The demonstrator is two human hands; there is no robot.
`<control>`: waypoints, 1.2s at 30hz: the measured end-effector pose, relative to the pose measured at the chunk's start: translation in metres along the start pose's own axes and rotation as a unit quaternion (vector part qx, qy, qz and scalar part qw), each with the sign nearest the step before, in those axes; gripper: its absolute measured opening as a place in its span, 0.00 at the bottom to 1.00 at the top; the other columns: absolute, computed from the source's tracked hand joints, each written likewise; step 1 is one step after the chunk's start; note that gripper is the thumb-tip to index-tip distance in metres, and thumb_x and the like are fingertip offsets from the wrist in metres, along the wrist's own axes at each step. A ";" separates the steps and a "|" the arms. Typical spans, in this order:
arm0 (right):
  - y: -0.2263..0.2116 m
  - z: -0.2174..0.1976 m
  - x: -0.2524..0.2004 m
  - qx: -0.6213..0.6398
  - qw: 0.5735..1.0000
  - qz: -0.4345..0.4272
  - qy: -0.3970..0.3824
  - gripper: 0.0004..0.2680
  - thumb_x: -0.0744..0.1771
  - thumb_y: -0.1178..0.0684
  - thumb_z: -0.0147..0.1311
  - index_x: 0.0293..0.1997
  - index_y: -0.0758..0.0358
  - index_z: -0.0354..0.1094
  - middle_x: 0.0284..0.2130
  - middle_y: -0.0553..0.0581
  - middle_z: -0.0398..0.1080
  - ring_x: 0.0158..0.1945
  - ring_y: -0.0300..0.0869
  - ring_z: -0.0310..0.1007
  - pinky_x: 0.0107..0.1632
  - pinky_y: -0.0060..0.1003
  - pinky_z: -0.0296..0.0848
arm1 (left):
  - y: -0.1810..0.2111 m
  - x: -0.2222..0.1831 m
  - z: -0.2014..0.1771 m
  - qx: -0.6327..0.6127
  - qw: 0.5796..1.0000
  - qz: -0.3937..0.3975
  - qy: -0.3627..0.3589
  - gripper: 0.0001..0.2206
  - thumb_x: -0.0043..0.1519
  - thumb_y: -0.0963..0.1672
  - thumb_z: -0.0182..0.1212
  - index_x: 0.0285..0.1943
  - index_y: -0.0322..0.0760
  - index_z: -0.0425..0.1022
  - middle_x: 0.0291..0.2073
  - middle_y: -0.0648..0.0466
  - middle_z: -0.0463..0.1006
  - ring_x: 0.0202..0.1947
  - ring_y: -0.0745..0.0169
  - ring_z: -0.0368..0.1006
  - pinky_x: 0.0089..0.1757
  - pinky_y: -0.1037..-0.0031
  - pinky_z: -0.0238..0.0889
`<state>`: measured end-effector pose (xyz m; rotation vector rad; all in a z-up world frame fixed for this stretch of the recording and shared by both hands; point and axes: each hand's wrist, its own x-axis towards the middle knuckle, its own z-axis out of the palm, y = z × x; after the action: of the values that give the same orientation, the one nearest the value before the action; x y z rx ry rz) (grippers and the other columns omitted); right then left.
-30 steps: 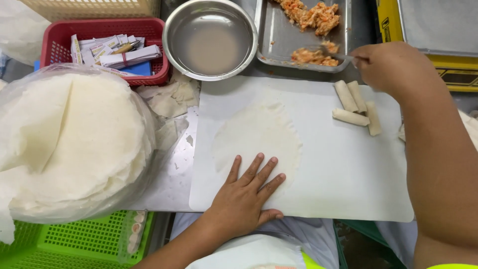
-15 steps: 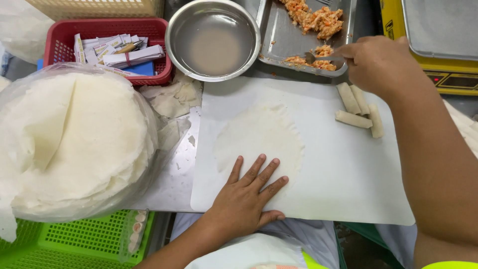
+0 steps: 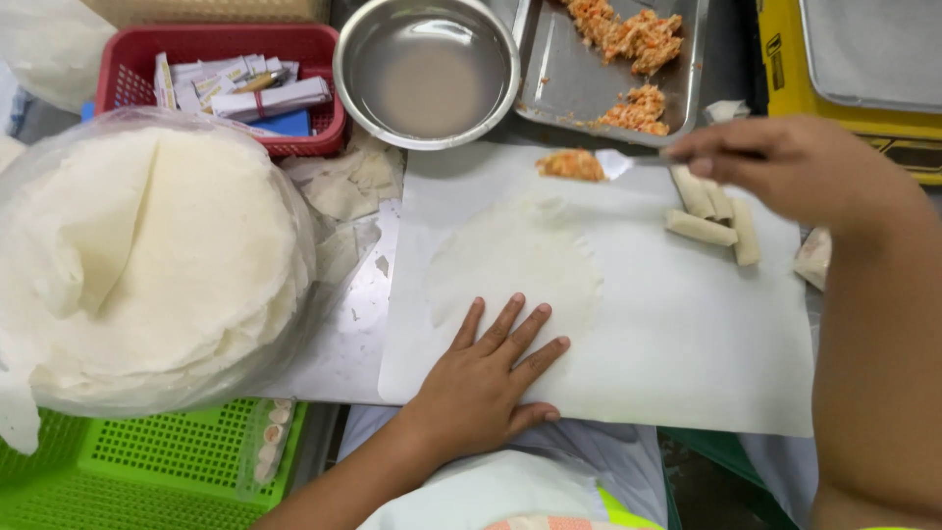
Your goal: A person manually assembles spring rolls by placing filling on a wrapper, folding the edges, and rolling them tightly.
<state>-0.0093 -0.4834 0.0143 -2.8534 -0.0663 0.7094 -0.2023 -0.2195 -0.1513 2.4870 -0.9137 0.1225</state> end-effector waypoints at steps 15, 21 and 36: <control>0.037 0.159 -0.092 0.005 0.925 -0.348 0.150 0.16 0.68 0.58 0.50 0.63 0.51 0.71 0.28 0.57 0.66 0.30 0.51 0.67 0.35 0.44 0.69 | -0.015 -0.027 -0.033 0.085 0.983 0.113 0.115 0.08 0.62 0.34 0.60 0.44 0.35 0.71 0.43 0.49 0.75 0.38 0.53 0.71 0.39 0.66 0.71; 0.047 0.125 -0.092 -0.096 0.972 -0.214 -0.005 0.18 0.67 0.51 0.48 0.64 0.30 0.69 0.38 0.48 0.74 0.34 0.48 0.77 0.32 0.47 0.73 | -0.022 -0.030 -0.019 0.016 0.991 0.063 0.116 0.08 0.63 0.35 0.59 0.49 0.30 0.73 0.46 0.44 0.77 0.43 0.46 0.73 0.44 0.62 0.69; 0.022 0.088 0.033 0.012 0.952 0.007 0.304 0.10 0.69 0.52 0.48 0.53 0.60 0.70 0.45 0.63 0.68 0.46 0.58 0.64 0.43 0.53 0.60 | -0.050 0.032 -0.035 -0.147 0.974 -0.143 0.097 0.07 0.65 0.38 0.51 0.50 0.33 0.70 0.43 0.46 0.75 0.40 0.45 0.72 0.41 0.61 0.66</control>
<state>-0.0215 -0.4858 -0.0811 -2.9105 0.0546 -0.1885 -0.1430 -0.1887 -0.1335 2.2521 -0.4506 0.1224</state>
